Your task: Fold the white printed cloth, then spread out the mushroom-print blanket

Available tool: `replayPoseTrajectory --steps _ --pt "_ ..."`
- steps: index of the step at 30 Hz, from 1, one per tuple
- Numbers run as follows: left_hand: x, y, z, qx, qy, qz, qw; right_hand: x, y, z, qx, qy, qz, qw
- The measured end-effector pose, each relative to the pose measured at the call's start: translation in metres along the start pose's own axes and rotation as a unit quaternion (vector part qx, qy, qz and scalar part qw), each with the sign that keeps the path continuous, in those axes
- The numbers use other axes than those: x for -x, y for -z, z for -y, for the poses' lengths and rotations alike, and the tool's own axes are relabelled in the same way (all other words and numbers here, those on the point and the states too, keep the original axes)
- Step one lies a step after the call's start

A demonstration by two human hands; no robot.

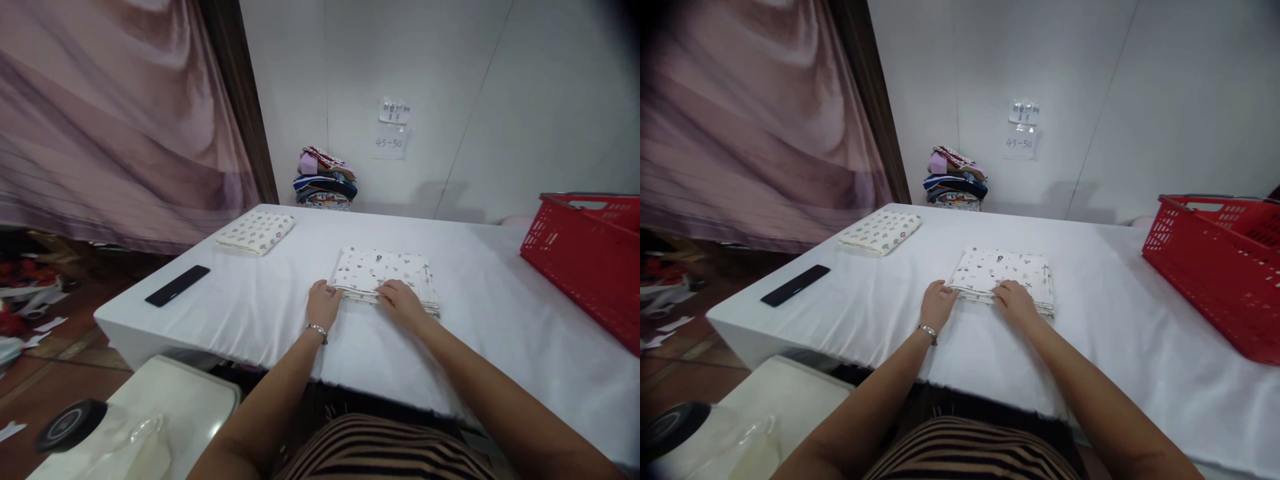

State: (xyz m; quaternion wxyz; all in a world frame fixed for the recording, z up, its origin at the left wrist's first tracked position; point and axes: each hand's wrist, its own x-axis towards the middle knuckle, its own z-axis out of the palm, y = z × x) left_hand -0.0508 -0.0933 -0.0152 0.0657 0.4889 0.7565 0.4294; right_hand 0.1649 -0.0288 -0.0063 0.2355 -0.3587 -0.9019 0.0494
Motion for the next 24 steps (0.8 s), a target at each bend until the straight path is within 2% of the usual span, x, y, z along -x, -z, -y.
replayPoseTrajectory --steps 6,9,13,15,20,24 --pt "-0.004 -0.008 0.001 0.004 -0.005 -0.012 1.0 -0.015 0.002 0.017 0.01 0.015 0.018 1.0" --pt "-0.007 -0.011 0.001 0.02 0.001 -0.01 1.0 -0.031 -0.003 0.032 0.031 0.033 0.036 0.998" --pt "-0.008 -0.01 0.004 0.05 -0.021 -0.004 0.999 -0.052 -0.013 0.047 0.038 0.053 0.053 0.996" --pt "-0.007 -0.008 0.007 0.07 -0.024 0.002 0.997 -0.059 -0.015 0.051 0.026 0.041 0.058 0.997" --pt "-0.005 -0.005 0.013 0.077 -0.035 0.02 0.996 -0.068 -0.016 0.051 -0.045 -0.044 0.059 0.996" --pt "-0.005 -0.004 0.012 0.032 -0.049 0.027 0.998 -0.069 -0.018 0.049 -0.075 -0.042 0.06 0.995"
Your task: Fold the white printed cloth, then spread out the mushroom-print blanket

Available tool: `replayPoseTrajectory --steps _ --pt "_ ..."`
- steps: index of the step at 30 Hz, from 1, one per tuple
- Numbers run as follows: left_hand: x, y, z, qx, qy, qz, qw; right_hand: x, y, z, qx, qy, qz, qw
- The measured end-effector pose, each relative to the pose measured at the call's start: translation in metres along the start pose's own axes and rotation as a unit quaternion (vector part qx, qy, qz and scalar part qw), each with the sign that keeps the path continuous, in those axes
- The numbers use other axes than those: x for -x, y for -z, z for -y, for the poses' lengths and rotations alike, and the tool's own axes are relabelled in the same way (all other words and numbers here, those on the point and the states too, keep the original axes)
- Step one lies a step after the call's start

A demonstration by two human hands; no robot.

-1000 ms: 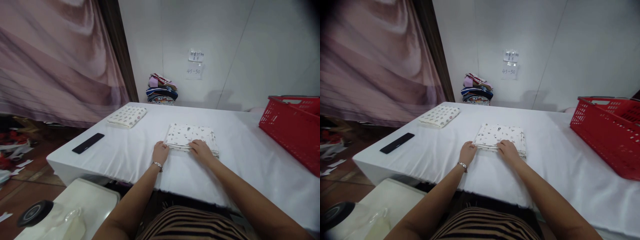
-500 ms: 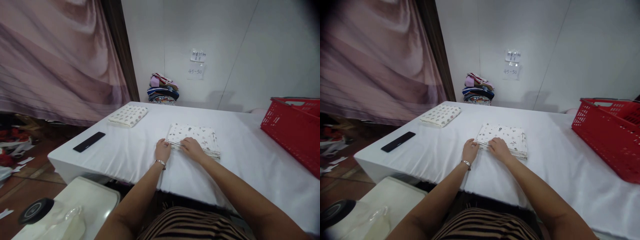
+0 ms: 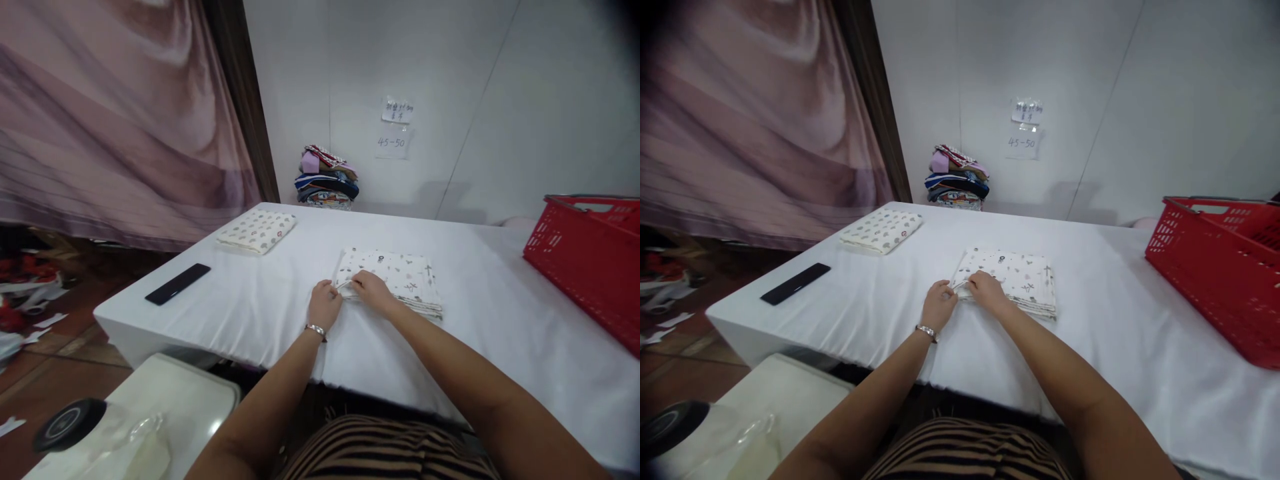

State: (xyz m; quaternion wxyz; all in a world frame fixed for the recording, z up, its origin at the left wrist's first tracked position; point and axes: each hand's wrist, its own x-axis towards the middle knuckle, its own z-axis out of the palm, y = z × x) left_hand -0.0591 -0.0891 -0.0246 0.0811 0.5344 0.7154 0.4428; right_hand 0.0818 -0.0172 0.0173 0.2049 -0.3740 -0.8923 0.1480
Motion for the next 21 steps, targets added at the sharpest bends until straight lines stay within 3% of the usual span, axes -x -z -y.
replayPoseTrajectory --steps 21 --pt "-0.007 -0.003 -0.013 -0.041 0.051 -0.04 0.997 -0.001 -0.001 0.0 -0.034 0.034 -0.025 0.999"
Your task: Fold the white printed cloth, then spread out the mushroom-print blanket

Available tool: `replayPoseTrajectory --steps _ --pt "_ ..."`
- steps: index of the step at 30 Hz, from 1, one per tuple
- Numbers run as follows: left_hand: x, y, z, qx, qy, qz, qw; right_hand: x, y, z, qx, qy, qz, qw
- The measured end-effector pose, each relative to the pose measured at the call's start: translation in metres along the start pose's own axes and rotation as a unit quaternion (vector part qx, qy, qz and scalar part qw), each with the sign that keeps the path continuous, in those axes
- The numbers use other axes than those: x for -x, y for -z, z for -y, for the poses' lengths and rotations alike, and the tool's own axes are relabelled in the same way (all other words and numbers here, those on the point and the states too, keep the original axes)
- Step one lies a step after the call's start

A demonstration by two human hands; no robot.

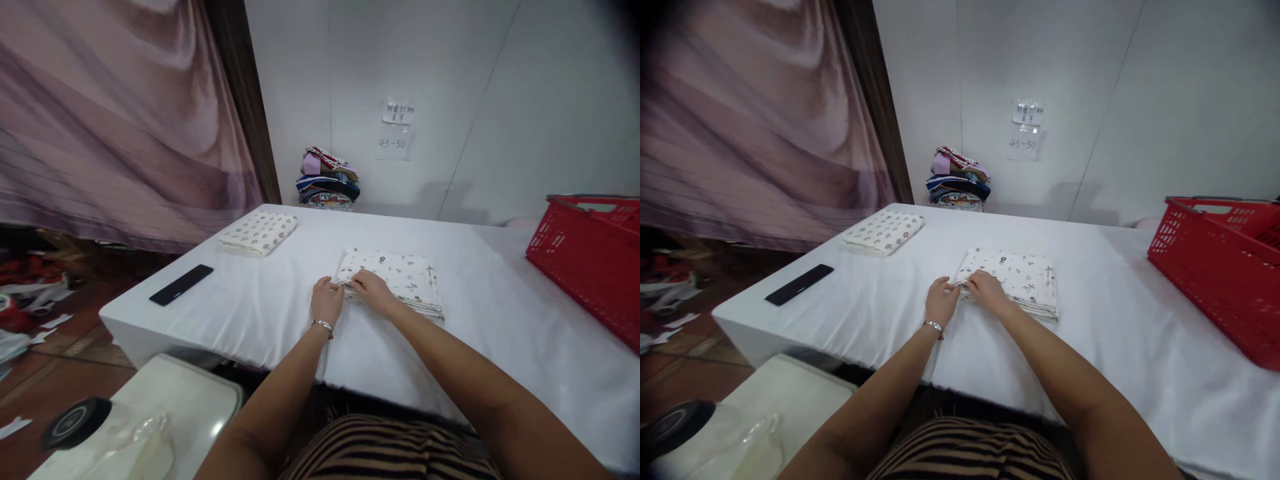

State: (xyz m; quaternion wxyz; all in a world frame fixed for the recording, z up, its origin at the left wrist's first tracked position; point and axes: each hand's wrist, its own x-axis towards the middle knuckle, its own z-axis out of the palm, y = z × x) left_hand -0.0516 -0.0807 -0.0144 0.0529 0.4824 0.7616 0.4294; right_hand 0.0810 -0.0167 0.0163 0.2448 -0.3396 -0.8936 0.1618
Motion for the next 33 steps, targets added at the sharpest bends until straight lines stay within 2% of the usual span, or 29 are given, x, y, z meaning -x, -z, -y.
replayPoseTrajectory --steps 5,8,13,15,20,23,26,29,33 --pt "0.0 0.001 0.002 -0.015 0.025 0.014 0.999 0.004 0.0 0.001 0.009 0.012 0.007 1.0" --pt "0.001 0.005 -0.001 -0.023 0.054 0.049 0.997 0.006 0.0 0.001 0.034 0.032 0.025 0.999" --pt "-0.008 0.012 -0.002 -0.07 -0.03 0.085 0.993 0.014 0.003 -0.001 0.089 0.064 0.052 0.993" --pt "-0.013 0.013 0.001 -0.082 -0.042 0.088 0.992 0.022 0.008 -0.005 0.113 0.065 0.049 0.99" --pt "-0.021 0.008 0.007 -0.023 0.008 0.107 0.994 0.065 0.038 -0.039 0.158 0.04 0.021 0.986" --pt "-0.023 0.006 0.008 -0.007 0.007 0.12 0.993 0.098 0.062 -0.067 0.177 0.005 0.0 0.984" --pt "-0.023 0.006 0.006 -0.031 -0.023 0.121 0.992 0.122 0.082 -0.086 0.201 -0.021 -0.008 0.979" --pt "-0.021 0.009 0.005 -0.076 -0.075 0.107 0.988 0.133 0.091 -0.092 0.219 -0.035 -0.01 0.975" --pt "-0.018 0.013 0.005 -0.118 -0.216 0.094 0.965 0.137 0.09 -0.091 0.212 -0.029 -0.03 0.976"
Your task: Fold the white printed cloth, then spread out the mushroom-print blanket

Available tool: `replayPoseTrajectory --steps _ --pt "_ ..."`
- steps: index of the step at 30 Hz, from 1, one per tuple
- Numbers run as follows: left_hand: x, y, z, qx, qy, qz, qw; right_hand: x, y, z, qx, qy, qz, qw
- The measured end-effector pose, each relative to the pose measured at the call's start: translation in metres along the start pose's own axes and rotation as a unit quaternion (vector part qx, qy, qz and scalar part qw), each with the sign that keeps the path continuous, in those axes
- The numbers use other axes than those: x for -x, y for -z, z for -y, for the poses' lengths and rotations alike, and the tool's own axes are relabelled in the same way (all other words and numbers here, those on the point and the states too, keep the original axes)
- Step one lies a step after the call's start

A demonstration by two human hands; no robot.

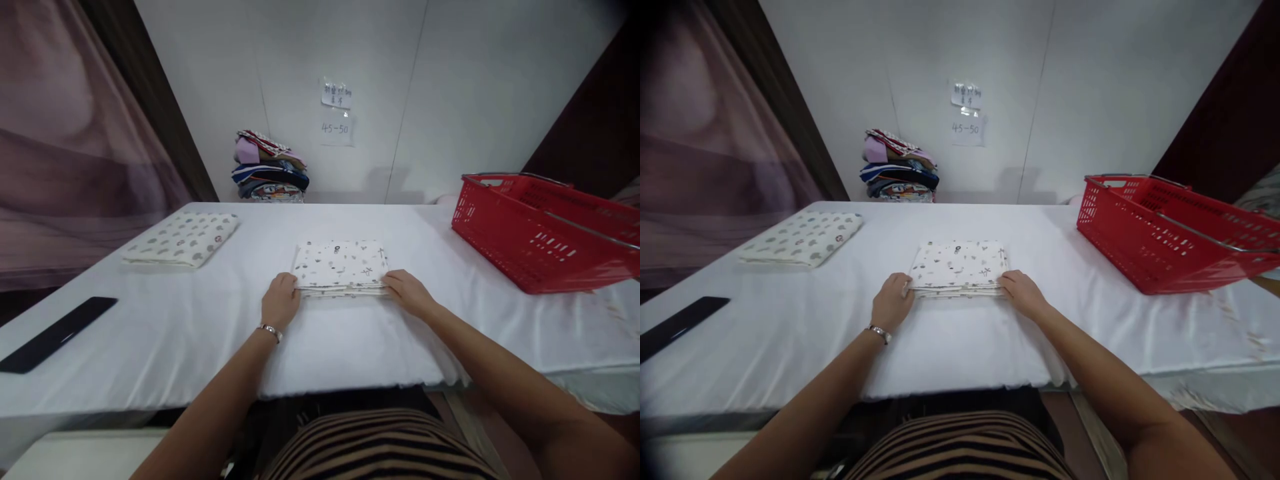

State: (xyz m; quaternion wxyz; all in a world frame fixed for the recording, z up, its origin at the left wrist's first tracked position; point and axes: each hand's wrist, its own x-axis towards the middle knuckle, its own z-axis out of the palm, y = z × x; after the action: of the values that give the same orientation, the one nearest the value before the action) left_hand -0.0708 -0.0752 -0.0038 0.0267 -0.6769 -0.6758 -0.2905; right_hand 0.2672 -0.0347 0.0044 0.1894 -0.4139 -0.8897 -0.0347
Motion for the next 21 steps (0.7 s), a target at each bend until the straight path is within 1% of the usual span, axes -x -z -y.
replayPoseTrajectory --steps 2,3,8,10,13,15,19,21 --pt "-0.001 0.001 0.001 -0.014 -0.048 0.006 0.999 0.002 -0.002 0.0 -0.004 0.01 -0.009 1.0" --pt "-0.002 0.001 0.002 -0.013 -0.052 0.013 0.998 0.003 -0.003 -0.001 -0.004 0.016 -0.013 1.0" --pt "-0.012 0.0 0.005 0.034 0.013 0.065 0.997 0.008 -0.005 -0.007 -0.014 0.034 -0.041 0.998" --pt "-0.016 0.001 0.005 0.036 0.015 0.082 0.996 0.01 -0.005 -0.008 -0.016 0.035 -0.05 0.998" --pt "-0.016 0.002 0.005 0.033 0.001 0.088 0.996 0.011 -0.003 -0.007 -0.021 0.024 -0.055 0.998" --pt "-0.015 0.002 0.005 0.036 -0.005 0.08 0.996 0.012 -0.003 -0.006 -0.022 0.016 -0.043 0.999" --pt "-0.011 -0.001 0.008 0.037 -0.011 0.062 0.997 0.014 -0.005 -0.004 -0.02 0.004 0.011 1.0" --pt "-0.01 -0.002 0.009 0.036 -0.024 0.057 0.997 0.014 -0.004 -0.004 -0.022 -0.01 0.025 0.999"
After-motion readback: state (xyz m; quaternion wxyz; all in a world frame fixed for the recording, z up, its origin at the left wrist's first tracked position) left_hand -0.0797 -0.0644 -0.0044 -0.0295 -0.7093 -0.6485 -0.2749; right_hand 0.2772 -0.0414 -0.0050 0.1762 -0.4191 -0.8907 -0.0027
